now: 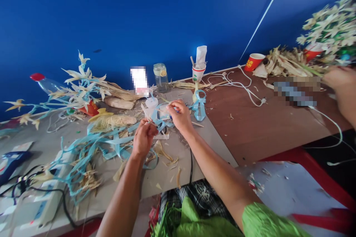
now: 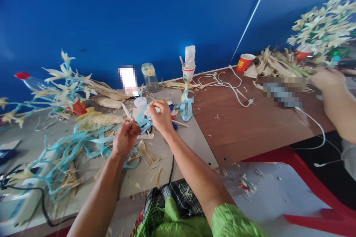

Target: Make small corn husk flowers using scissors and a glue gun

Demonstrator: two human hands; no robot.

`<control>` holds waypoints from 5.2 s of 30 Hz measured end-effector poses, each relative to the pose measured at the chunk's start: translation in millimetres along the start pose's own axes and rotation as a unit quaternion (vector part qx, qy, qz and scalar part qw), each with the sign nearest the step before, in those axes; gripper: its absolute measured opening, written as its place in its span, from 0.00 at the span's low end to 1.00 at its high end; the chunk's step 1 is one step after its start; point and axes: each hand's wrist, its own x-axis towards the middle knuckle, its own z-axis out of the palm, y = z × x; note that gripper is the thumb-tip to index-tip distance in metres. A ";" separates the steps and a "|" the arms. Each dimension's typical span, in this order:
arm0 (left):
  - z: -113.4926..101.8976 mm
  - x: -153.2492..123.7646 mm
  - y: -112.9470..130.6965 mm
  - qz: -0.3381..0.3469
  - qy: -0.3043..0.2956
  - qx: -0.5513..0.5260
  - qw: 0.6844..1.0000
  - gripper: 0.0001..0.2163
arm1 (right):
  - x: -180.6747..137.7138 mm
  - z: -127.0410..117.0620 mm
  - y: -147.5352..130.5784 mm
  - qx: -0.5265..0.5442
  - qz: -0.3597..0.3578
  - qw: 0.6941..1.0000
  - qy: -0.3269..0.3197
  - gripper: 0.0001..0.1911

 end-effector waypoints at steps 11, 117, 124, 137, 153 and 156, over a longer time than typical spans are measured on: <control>-3.1 2.7 -1.4 0.039 0.054 0.047 0.997 0.12 | -6.6 -9.2 -19.9 0.141 0.008 0.935 -0.324 0.11; -17.2 15.8 -3.2 0.115 0.222 -0.018 0.968 0.12 | 6.4 6.3 33.5 -0.056 -0.022 0.998 0.025 0.12; -18.7 16.4 -4.2 0.116 0.231 -0.018 0.966 0.13 | 7.4 5.3 32.1 -0.015 0.032 0.999 0.012 0.11; -21.8 17.3 -7.3 0.119 0.225 -0.015 0.967 0.11 | 15.6 -7.3 38.6 -0.015 0.011 0.996 0.083 0.10; -21.3 17.6 -9.9 0.100 0.232 0.001 0.968 0.12 | 26.0 -43.4 22.8 -0.359 0.164 0.916 -0.070 0.11; -21.4 18.1 -11.4 0.097 0.226 -0.006 0.969 0.13 | 21.0 -43.7 16.1 -0.451 0.186 0.859 -0.154 0.14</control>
